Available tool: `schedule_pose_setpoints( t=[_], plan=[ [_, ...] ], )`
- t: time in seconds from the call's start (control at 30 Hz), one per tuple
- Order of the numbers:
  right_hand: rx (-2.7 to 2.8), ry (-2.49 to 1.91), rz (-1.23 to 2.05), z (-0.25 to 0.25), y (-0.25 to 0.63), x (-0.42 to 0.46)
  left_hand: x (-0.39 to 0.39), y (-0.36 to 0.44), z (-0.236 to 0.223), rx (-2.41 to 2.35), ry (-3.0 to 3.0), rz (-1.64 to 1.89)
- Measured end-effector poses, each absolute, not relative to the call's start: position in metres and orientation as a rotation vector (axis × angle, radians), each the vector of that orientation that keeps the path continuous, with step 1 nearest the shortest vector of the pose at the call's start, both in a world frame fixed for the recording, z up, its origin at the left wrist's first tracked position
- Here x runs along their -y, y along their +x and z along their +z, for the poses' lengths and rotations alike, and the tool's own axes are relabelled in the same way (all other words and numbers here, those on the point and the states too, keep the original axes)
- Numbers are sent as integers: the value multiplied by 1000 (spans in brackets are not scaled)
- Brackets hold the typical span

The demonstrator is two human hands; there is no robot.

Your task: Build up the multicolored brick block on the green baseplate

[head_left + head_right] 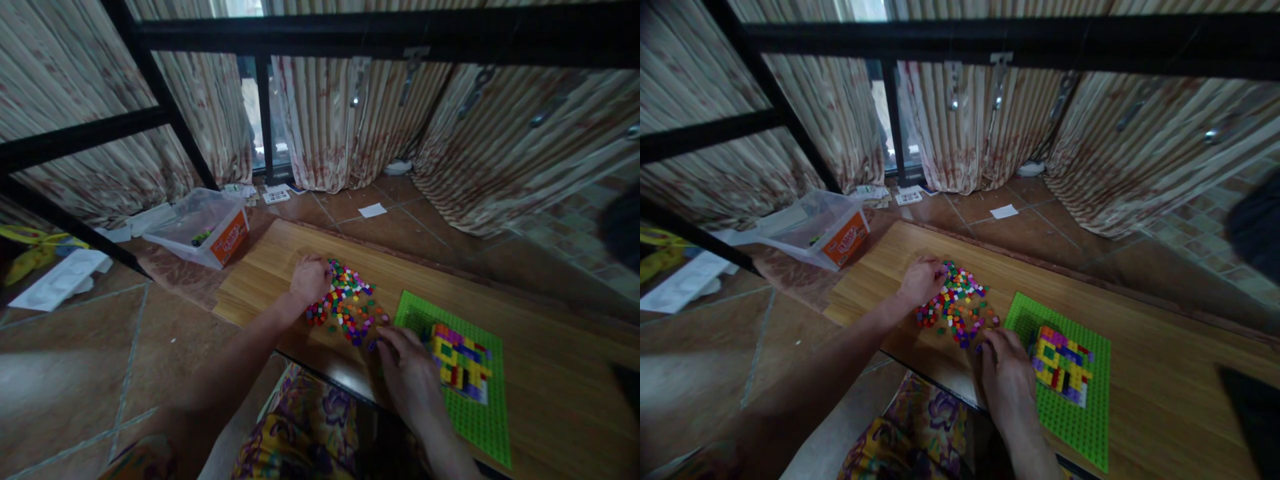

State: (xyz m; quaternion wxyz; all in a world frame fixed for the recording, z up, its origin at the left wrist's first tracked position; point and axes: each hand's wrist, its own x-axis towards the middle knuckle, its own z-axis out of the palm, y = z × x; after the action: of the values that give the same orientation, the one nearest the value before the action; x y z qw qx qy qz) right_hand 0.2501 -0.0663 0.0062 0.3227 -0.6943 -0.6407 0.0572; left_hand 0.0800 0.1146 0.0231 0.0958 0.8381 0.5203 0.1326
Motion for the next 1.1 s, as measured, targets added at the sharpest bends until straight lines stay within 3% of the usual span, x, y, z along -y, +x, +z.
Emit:
schedule_pose_setpoints(
  t=[0.2,0.5,0.73,1.1],
  plan=[
    [1763,-1849,117,3,240,74,-117,82,22,-1559,2462,407],
    [1679,-1837,114,2,234,77,-106,73,26,-1493,2345,706],
    [1706,-1805,157,0,236,82,-61,63,39,-1322,1953,812],
    [1724,-1787,134,7,223,75,19,65,17,-1172,1533,784]
  ],
)
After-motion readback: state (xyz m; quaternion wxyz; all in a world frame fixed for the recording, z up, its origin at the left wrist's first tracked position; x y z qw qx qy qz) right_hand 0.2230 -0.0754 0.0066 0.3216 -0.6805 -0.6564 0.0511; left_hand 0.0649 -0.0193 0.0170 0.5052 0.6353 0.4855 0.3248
